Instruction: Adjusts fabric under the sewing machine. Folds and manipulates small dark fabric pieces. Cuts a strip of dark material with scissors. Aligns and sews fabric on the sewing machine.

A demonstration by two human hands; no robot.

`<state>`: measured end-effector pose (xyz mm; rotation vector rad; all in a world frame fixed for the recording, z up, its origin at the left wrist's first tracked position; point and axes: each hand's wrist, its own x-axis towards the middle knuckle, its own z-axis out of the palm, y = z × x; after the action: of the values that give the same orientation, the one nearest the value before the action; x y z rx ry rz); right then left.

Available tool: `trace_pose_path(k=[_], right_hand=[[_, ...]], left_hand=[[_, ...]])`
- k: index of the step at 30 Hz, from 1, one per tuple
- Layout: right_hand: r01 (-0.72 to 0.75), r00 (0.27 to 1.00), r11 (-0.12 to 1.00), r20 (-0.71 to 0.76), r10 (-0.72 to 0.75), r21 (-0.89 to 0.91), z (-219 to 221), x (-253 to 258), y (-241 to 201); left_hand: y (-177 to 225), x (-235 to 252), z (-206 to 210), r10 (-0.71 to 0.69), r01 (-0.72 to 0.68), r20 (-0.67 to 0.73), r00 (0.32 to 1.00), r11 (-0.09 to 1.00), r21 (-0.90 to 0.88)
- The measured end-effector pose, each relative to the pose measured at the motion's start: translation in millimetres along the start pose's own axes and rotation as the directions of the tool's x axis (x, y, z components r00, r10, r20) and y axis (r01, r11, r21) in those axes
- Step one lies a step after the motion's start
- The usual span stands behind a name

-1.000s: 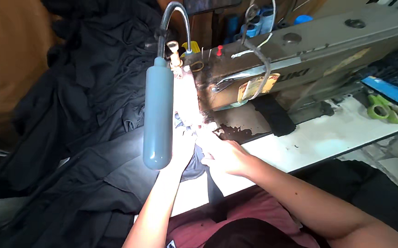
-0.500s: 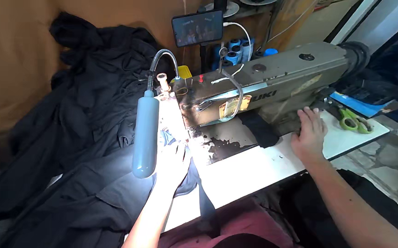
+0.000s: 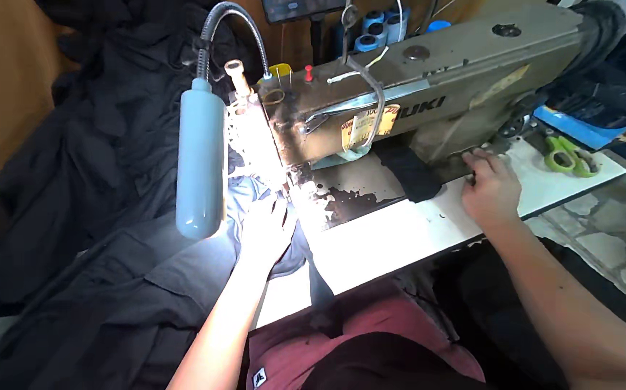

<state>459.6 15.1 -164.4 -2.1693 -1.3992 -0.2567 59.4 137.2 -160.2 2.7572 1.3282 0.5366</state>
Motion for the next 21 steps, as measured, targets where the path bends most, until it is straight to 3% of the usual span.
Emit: trace_pose_path(k=[5, 8, 11, 13, 17, 21], right_hand=[[-0.053, 0.994, 0.973, -0.086, 0.074, 0.227, -20, -3, -20], [-0.105, 0.988, 0.97, -0.091, 0.128, 0.221, -20, -4, -21], [-0.235, 0.963, 0.97, 0.149, 0.223, 0.069, -30, 2, -20], [-0.249, 0.921, 0.966, 0.293, 0.257, -0.064, -33, 8, -14], [-0.117, 0.925, 0.98, 0.342, 0.167, -0.162, -25, 13, 2], [0.024, 0.993, 0.999, 0.112, -0.029, 0.049, -14, 4, 4]], left_hand=[[-5, 3, 3, 0.032, -0.033, 0.016, 0.999, 0.999, 0.023], [-10, 2, 2, 0.043, -0.047, 0.081, 0.996, 0.998, 0.04], [-9, -1, -8, 0.067, -0.078, 0.157, 0.985, 0.995, 0.063], [16, -7, -20, 0.063, -0.064, 0.133, 0.989, 0.998, 0.006], [81, -1, -27, 0.263, -0.26, 0.0, 0.965, 0.952, -0.164], [116, 47, -5, 0.412, -0.394, 0.008, 0.911, 0.878, -0.272]])
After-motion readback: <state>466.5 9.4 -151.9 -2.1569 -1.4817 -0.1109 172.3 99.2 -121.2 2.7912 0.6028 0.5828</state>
